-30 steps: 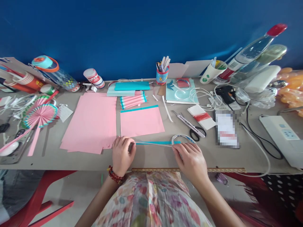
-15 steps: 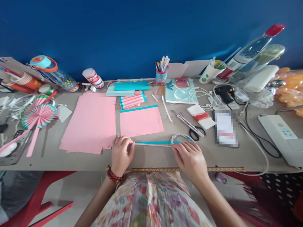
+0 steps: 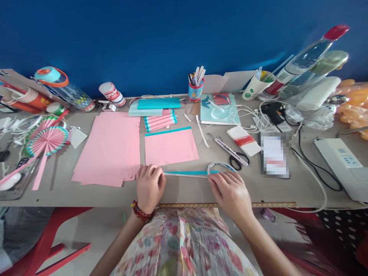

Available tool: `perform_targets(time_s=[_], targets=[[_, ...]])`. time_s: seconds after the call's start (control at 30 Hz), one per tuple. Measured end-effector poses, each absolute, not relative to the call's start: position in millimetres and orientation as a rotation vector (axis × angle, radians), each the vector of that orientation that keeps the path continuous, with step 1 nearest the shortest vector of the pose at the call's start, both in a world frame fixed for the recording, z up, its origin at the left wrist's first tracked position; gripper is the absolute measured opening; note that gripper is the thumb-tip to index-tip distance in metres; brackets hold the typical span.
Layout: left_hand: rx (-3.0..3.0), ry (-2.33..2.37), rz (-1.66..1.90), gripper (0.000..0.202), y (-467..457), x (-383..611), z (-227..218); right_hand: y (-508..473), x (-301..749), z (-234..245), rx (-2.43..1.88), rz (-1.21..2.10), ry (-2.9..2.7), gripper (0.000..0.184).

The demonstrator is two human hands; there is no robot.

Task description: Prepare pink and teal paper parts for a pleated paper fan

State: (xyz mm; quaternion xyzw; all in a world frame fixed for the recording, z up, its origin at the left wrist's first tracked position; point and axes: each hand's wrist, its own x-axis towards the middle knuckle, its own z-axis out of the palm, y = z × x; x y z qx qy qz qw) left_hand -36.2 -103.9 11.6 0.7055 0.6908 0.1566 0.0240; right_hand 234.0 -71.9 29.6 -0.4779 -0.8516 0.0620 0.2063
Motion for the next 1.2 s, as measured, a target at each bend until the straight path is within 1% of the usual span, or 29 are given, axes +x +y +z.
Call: perform_targets(time_s=[0.53,1.0,1.2], targets=[[2.185,2.108,0.523,0.012,-103.3,-37.3,13.0,-71.3,233.7,29.2,-1.353,0.188,-2.363,0.017],[2.198,2.149,0.438,0.011,-103.0,-34.3,12.0,-69.7,231.2,28.7,-1.349,0.182,-2.351,0.015],[2.191,2.157,0.493,0.011,-100.9,-36.4,9.2,-69.9,232.1,28.1,-1.351,0.173,-2.354,0.015]])
